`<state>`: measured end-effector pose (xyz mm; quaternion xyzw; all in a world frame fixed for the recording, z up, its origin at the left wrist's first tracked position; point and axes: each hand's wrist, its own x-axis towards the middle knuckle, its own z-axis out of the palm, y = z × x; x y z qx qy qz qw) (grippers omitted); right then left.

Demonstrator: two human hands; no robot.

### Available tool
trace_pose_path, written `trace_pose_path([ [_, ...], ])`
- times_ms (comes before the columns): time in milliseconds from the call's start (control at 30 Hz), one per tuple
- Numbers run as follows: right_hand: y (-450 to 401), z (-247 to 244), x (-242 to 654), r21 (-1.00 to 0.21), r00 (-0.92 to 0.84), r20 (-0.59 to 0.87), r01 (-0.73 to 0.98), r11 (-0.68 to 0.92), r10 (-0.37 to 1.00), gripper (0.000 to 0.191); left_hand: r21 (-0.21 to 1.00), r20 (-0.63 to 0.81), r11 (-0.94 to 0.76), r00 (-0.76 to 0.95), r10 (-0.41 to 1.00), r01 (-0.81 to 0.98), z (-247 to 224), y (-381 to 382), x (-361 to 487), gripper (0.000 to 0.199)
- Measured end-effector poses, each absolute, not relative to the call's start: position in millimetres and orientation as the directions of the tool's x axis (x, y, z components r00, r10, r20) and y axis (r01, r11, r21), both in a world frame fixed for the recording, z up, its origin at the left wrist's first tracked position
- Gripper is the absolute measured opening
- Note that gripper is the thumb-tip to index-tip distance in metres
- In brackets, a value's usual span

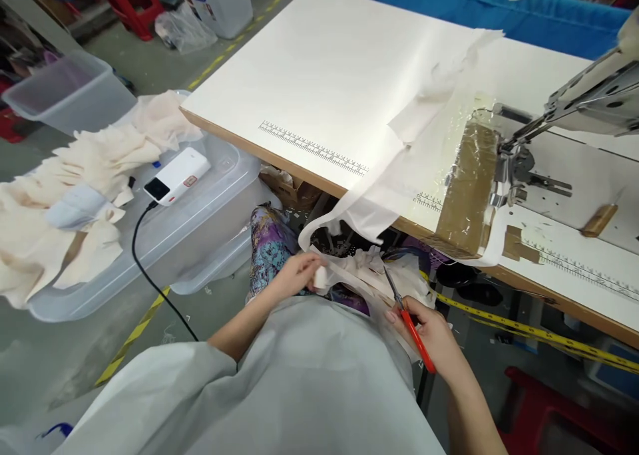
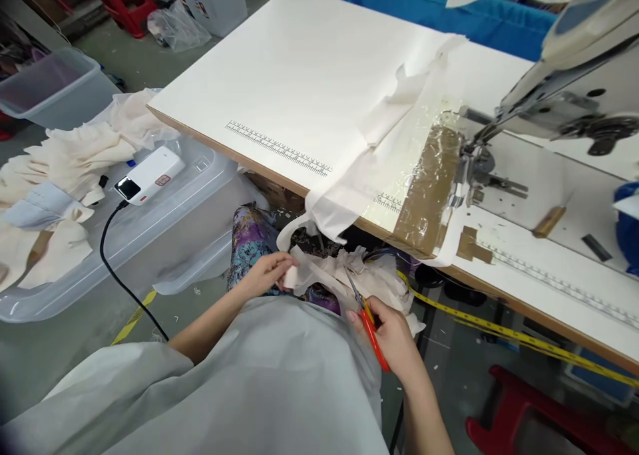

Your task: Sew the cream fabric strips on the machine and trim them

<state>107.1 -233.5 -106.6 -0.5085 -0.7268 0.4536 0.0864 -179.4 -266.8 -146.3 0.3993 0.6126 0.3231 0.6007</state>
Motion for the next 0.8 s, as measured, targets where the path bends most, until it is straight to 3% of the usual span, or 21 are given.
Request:
trace_pose_path([
  [67,-231.1,-104.4,101.9,-0.762,-0.491,-0.37,0.646,0.044,0.789,0.046,0.899,-0.395,0.434,0.32,0.861,-0.059,-124.4,-267.4,-165.4,0.039],
  [100,-229.8,-103.1,99.9,-0.766,-0.505,-0.389,0.642,0.034,0.77,0.046,0.91,-0.352,0.408,0.38,0.855,-0.076,-114.4,-265.6,-160.4,0.039],
  [233,-225.0,-96.9,96.4,-0.794,-0.601,-0.442,0.608,0.021,0.666,0.043,0.96,-0.204,0.164,0.166,0.965,0.227,-90.7,-254.6,-153.9,0.029],
  [300,-223.2,-93.9,95.9,-0.815,-0.652,-0.447,0.579,0.023,0.612,0.041,0.952,-0.123,0.091,0.093,0.988,0.291,-88.0,-251.0,-154.0,0.032],
  [400,-220.3,-91.1,94.6,-0.817,-0.686,-0.463,0.576,0.03,0.561,0.04,0.96,-0.272,0.25,0.194,0.943,0.128,-89.2,-249.0,-153.6,0.036],
  [533,-214.5,-91.5,91.1,-0.815,-0.697,-0.477,0.579,0.027,0.536,0.041,0.848,-0.458,0.52,0.352,0.816,-0.103,-93.9,-248.9,-153.0,0.043],
  [800,-204.8,-93.6,80.5,-0.809,-0.718,-0.548,0.586,-0.053,0.428,0.045,0.784,-0.498,0.586,0.355,0.791,-0.205,-103.8,-248.2,-158.3,0.046],
])
